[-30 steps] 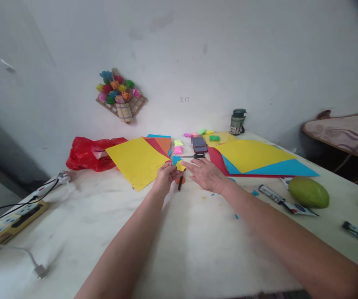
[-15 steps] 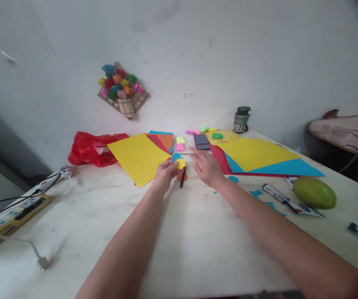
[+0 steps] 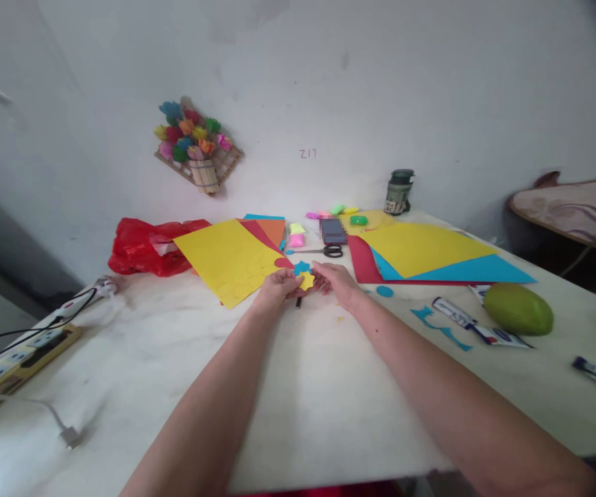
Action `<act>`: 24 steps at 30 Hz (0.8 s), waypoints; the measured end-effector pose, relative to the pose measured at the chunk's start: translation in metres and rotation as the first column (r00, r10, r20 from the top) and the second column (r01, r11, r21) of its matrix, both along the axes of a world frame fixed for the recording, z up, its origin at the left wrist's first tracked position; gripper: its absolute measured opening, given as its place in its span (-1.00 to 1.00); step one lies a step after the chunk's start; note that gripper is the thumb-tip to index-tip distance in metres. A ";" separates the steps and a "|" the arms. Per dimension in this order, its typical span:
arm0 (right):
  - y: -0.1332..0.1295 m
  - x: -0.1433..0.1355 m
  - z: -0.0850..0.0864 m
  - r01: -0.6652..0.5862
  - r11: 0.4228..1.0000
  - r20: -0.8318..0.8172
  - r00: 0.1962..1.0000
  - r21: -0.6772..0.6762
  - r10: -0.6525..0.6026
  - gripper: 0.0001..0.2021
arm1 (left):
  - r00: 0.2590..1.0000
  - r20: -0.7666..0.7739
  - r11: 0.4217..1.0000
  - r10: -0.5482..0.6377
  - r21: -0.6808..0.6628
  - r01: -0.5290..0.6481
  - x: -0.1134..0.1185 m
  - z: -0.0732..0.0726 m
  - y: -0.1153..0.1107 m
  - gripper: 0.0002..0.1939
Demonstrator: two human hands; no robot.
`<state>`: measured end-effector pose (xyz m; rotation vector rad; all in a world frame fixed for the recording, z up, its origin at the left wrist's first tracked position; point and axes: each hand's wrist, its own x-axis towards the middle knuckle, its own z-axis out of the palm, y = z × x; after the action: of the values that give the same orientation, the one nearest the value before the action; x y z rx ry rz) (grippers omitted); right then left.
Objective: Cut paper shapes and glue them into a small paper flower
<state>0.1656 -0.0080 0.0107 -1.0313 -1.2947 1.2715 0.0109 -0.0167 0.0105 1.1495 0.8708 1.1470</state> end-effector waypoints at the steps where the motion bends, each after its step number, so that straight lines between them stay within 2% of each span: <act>1: -0.001 0.000 0.000 0.015 1.000 0.019 1.000 0.014 -0.015 -0.66 | 1.000 -0.017 1.000 -0.002 0.006 0.002 0.001 -0.001 0.000 -0.68; 6: -0.002 -0.002 -0.001 0.071 0.995 0.108 0.991 0.069 -0.078 -0.76 | 0.998 -0.070 1.000 0.000 0.031 0.002 0.004 -0.003 0.001 -0.67; 12: 0.003 -0.003 -0.004 0.182 0.973 0.121 0.972 0.140 -0.199 -0.78 | 0.993 -0.104 0.999 0.050 -0.010 -0.052 0.011 0.001 -0.003 -0.66; 18: 0.004 -0.004 -0.004 0.248 0.959 0.041 0.966 0.136 -0.255 -0.79 | 0.992 -0.111 0.998 0.053 -0.018 -0.055 0.013 0.002 -0.006 -0.71; 24: 0.006 0.001 -0.002 0.342 0.931 -0.035 0.940 0.126 -0.340 -0.77 | 0.996 -0.042 0.997 0.074 -0.023 -0.075 0.009 0.002 -0.006 -0.74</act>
<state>0.1669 -0.0020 0.0082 -1.0970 -1.1137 0.9154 0.0196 -0.0223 0.0128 1.1313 0.9638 1.1740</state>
